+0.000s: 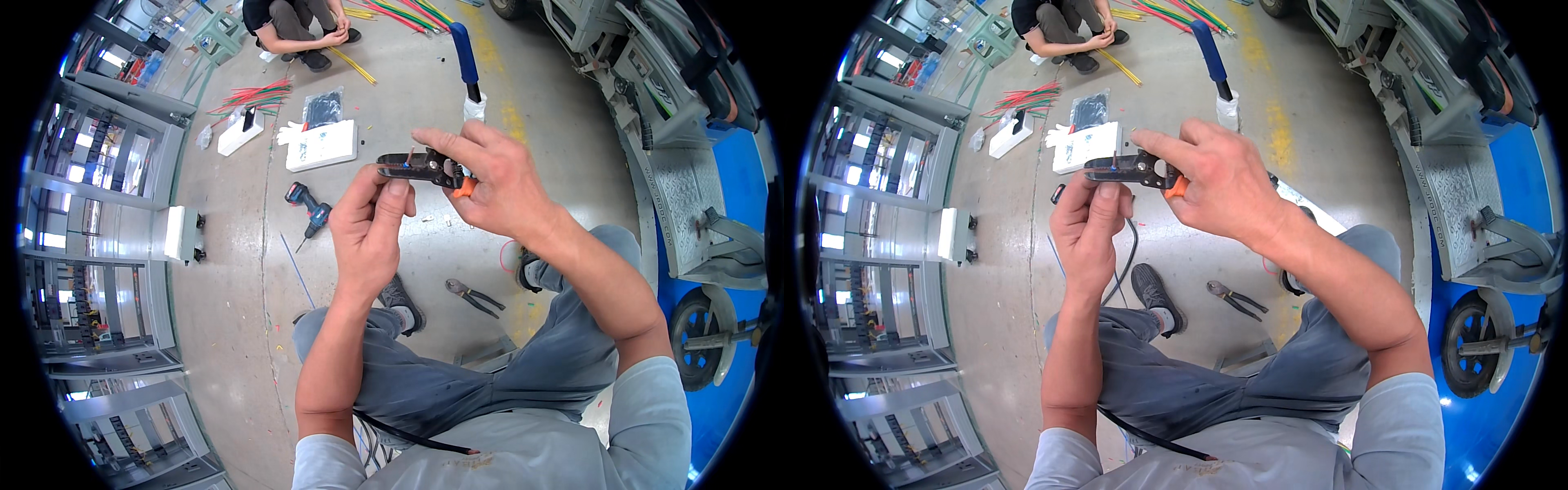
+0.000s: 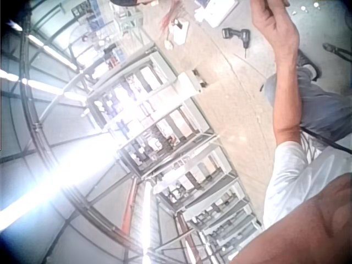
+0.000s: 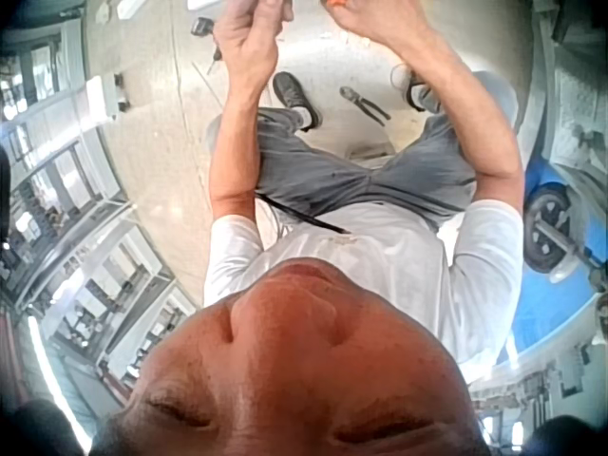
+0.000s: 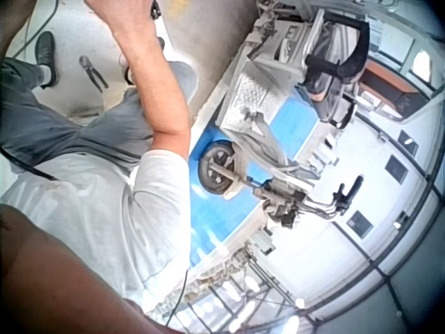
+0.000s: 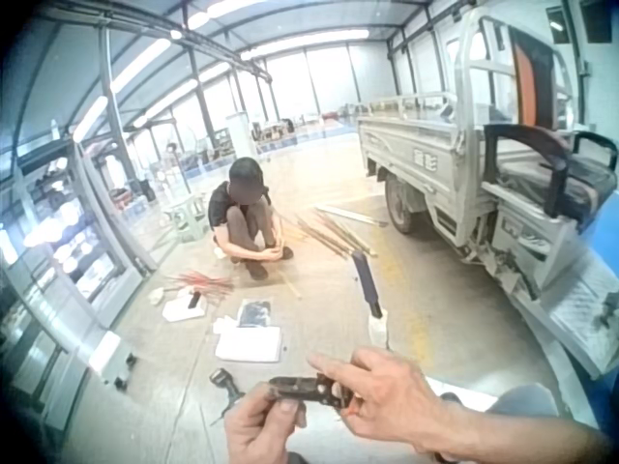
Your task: The person sits on the floor and uses a heat gun to shrink tubing on a black cable. They then use wire strippers to remove insulation from a blue wire and crimp a metal terminal onto the exposed end using pliers.
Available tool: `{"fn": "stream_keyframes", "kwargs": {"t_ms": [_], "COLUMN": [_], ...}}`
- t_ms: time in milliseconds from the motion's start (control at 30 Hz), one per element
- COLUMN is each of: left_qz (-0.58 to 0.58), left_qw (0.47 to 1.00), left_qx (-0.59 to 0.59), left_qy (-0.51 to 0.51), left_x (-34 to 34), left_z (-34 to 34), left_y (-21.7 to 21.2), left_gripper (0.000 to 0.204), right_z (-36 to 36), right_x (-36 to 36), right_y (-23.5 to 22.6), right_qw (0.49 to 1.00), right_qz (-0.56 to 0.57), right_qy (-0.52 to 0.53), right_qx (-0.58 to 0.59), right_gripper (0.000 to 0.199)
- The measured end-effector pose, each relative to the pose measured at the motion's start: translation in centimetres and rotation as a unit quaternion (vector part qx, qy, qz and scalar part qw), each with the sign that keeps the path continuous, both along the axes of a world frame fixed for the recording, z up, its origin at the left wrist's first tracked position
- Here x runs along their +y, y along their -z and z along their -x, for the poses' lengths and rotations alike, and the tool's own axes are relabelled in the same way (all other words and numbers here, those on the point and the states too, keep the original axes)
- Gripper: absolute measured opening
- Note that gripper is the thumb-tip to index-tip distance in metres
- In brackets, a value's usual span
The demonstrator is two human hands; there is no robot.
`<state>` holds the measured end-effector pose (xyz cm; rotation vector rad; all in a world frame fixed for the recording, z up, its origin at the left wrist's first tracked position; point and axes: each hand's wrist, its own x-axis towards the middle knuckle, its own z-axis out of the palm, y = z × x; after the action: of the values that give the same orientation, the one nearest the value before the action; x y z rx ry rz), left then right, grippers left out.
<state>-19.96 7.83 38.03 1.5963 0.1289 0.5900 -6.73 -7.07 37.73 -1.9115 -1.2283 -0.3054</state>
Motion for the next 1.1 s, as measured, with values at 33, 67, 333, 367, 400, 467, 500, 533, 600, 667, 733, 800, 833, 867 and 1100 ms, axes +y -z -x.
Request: {"fn": "stream_keyframes", "kwargs": {"t_ms": [33, 67, 333, 367, 400, 467, 500, 533, 600, 667, 733, 800, 833, 867, 1100], "left_qz": [0.011, 0.022, 0.013, 0.006, -0.035, -0.112, -0.104, -0.101, -0.098, -0.101, -0.086, -0.08, -0.083, -0.085, -0.11], "left_qw": [1.0, 1.0, 0.999, 0.999, 0.999, 0.991, 0.991, 0.99, 0.99, 0.991, 0.993, 0.994, 0.994, 0.994, 0.991], "left_qx": [0.009, 0.017, -0.024, -0.028, -0.001, 0.052, 0.066, 0.077, 0.076, 0.054, 0.046, 0.035, 0.031, 0.025, 0.056], "left_qy": [0.005, 0.008, 0.02, 0.019, -0.004, -0.051, -0.056, -0.062, -0.071, -0.068, -0.064, -0.063, -0.065, -0.07, -0.042], "left_x": [0.0, 0.1, 0.0, -0.1, 0.0, 0.3, 0.1, 0.1, 0.1, 0.3, 0.3, 0.0, -0.1, -0.1, -0.1], "left_z": [0.2, 0.3, -0.6, -0.7, -0.7, -0.7, -0.6, -0.6, -0.9, -1.4, -1.2, -1.3, -1.5, -1.6, -1.2], "left_y": [-0.3, -0.5, 0.0, -0.1, 0.1, 0.8, 0.9, 0.8, 0.6, 0.8, 0.9, 0.3, -0.2, -0.4, -0.2], "left_gripper": [0.017, 0.016, 0.023, 0.022, 0.022, 0.021, 0.021, 0.02, 0.02, 0.02, 0.021, 0.02, 0.019, 0.017, 0.023], "right_z": [0.0, 0.0, -1.0, -1.4, -2.0, -4.3, -7.8, -11.3, -12.6, -9.9, -4.5, -2.3, -1.7, -1.3, -1.1], "right_x": [0.0, 0.1, 0.3, 0.3, 0.2, -0.5, -1.9, -3.5, -5.2, -4.3, -0.8, 0.1, 0.0, 0.0, -0.4], "right_y": [-0.2, -0.4, -0.3, -0.3, -0.7, -2.2, -2.7, -3.4, -3.6, -2.6, -1.2, 0.2, 0.2, -0.1, -1.5], "right_qw": [1.0, 1.0, 1.0, 0.999, 0.98, 0.859, 0.848, 0.821, 0.814, 0.875, 0.888, 0.898, 0.898, 0.898, 0.805], "right_qz": [-0.001, -0.003, -0.029, -0.043, -0.067, -0.105, -0.234, -0.363, -0.371, -0.169, -0.042, -0.021, -0.005, 0.013, 0.005], "right_qy": [0.006, 0.012, -0.007, -0.027, -0.01, 0.024, 0.054, 0.08, 0.049, -0.022, -0.069, -0.107, -0.111, -0.118, -0.177], "right_qx": [-0.008, -0.017, -0.006, 0.017, 0.186, 0.501, 0.472, 0.432, 0.445, 0.454, 0.452, 0.426, 0.425, 0.423, 0.566], "right_gripper": [0.062, 0.061, 0.054, 0.05, 0.044, 0.033, 0.028, 0.025, 0.03, 0.034, 0.036, 0.039, 0.04, 0.041, 0.037]}}
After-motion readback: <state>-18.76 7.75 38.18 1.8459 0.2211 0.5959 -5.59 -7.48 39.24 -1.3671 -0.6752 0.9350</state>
